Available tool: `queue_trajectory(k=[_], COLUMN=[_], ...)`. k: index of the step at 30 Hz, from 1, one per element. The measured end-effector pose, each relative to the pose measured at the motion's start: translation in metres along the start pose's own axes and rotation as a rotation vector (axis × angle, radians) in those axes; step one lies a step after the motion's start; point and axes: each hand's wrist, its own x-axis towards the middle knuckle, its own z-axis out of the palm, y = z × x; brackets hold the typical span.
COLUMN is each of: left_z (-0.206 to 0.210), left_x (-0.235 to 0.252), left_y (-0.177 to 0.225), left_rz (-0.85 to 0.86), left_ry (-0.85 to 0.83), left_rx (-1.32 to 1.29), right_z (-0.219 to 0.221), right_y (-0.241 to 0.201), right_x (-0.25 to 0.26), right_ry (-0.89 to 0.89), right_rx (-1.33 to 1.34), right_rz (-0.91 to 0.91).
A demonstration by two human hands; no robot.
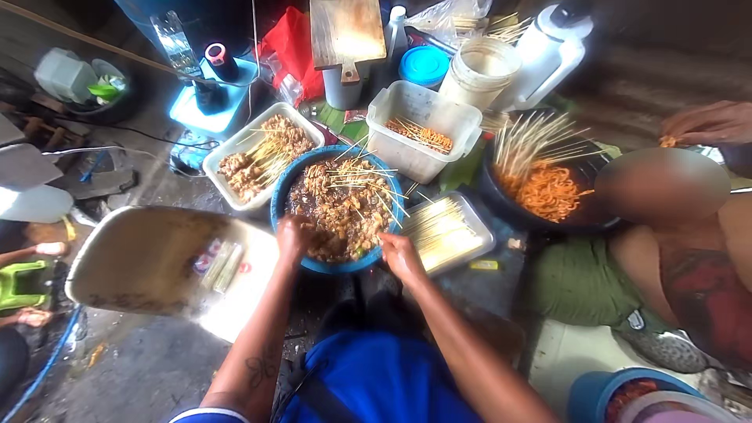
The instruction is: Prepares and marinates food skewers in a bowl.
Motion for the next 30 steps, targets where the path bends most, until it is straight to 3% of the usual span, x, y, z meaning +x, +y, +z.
queue_trajectory(k=[3,6,8,12,16,20,25,30], left_z=[0.035,0.06,0.06,0.05,0.047,0.051,0.045,0.054], left_x=[-0.003,-0.002,0.007,0.009,0.007,0.002,-0.014,-0.027], left_y=[0.025,0.039,0.028,0.006,0.003,0.004,0.015,0.023], left_rz=[0.12,0.033,-0.028,-0.228,-0.317,-0.139,0.117,0.176], left_ry=[-0.154,-0.337,-0.298,-0.173,-0.127,-0.096,0.003,0.002], left_rx=[0.097,0.28,0.058,-0.752,-0.976,-0.801,-0.155,-0.098], right_z=[0.0,-0.002,-0.003,0.005,0.018,0.024,0.025,0.04], right_y=[-0.003,-0.006,-0.008,-0.003,-0.003,-0.011,-0.019,-0.012], right_x=[0.0,-0.003,-0.005,-0.008,-0.01,-0.01,-0.015,-0.017], right_ry=[0.007,-0.002,-0.004,-0.063,-0.121,-0.177,-0.204,-0.14], right_rx=[0.001,-0.011,-0.025,-0.055,-0.105,-0.174,-0.198,-0.002], right_rz=[0.001,0.013,0.014,-0.017,-0.06,-0.052,-0.057,0.012])
